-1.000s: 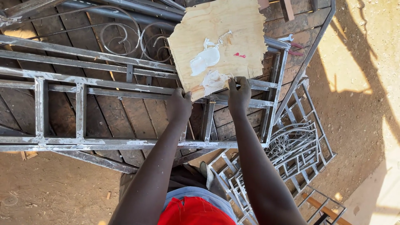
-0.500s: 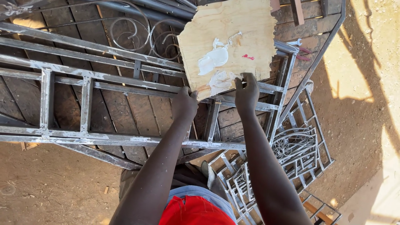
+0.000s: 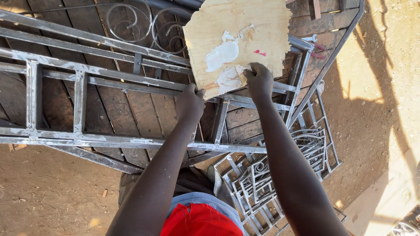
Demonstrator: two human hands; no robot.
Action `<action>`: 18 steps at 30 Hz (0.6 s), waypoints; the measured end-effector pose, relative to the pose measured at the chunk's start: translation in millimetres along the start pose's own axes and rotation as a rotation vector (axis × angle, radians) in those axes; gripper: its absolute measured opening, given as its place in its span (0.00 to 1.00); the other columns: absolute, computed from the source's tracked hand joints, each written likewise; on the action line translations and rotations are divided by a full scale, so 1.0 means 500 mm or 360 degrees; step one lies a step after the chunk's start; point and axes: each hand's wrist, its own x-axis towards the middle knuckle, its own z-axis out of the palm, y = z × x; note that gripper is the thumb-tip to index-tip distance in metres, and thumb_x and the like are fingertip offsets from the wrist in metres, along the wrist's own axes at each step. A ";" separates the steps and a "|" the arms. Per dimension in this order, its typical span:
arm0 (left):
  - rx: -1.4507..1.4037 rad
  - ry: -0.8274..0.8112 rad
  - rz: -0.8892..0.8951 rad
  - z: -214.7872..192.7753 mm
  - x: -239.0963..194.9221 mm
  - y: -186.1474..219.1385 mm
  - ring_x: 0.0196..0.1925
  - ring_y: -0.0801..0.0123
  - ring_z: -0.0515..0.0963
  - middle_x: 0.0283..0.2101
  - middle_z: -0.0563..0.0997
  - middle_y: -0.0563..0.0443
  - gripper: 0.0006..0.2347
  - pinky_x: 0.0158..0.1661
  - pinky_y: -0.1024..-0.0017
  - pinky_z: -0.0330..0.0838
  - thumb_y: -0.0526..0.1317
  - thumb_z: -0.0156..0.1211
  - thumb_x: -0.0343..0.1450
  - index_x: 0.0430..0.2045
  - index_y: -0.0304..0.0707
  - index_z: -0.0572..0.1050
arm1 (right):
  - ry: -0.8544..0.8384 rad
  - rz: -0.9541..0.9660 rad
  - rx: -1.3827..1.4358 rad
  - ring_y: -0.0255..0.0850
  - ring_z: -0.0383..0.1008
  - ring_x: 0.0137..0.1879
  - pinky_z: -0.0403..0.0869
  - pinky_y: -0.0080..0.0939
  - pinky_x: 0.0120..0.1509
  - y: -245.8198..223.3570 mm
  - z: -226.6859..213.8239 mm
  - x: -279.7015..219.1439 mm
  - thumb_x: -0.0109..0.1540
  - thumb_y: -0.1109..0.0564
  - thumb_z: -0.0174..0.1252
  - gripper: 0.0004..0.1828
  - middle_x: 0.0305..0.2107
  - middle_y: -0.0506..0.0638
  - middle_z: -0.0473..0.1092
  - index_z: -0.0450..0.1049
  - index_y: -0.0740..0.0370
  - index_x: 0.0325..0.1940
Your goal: Applying white metal filler to the joints and seams of a metal gate frame to prepare it for painting.
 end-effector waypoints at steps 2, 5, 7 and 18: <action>0.0038 0.0014 -0.0004 0.005 0.006 -0.005 0.28 0.68 0.87 0.27 0.85 0.51 0.08 0.36 0.71 0.81 0.47 0.58 0.76 0.37 0.44 0.77 | -0.0025 -0.0032 -0.0027 0.41 0.78 0.34 0.84 0.38 0.31 -0.014 -0.001 0.003 0.65 0.60 0.64 0.15 0.32 0.58 0.74 0.76 0.67 0.55; 0.0041 0.0044 0.0024 0.010 0.005 -0.008 0.28 0.67 0.87 0.27 0.85 0.49 0.08 0.34 0.71 0.80 0.47 0.58 0.76 0.37 0.43 0.77 | -0.0061 -0.0099 -0.0072 0.42 0.78 0.33 0.84 0.38 0.30 -0.027 0.000 0.006 0.64 0.61 0.64 0.14 0.31 0.59 0.73 0.76 0.69 0.53; -0.0010 0.0061 0.0061 0.012 0.003 -0.010 0.30 0.67 0.87 0.29 0.85 0.46 0.08 0.35 0.69 0.82 0.46 0.56 0.77 0.38 0.42 0.77 | -0.0099 -0.0228 -0.0205 0.46 0.78 0.31 0.83 0.41 0.30 -0.057 -0.002 0.001 0.64 0.63 0.63 0.13 0.30 0.59 0.72 0.76 0.71 0.53; 0.0055 0.0079 0.0093 0.013 0.004 -0.010 0.28 0.67 0.87 0.26 0.85 0.49 0.09 0.34 0.69 0.81 0.47 0.57 0.76 0.36 0.42 0.77 | -0.0212 -0.0484 -0.0503 0.53 0.79 0.34 0.77 0.53 0.37 -0.125 0.006 -0.042 0.63 0.59 0.65 0.12 0.30 0.56 0.74 0.79 0.64 0.50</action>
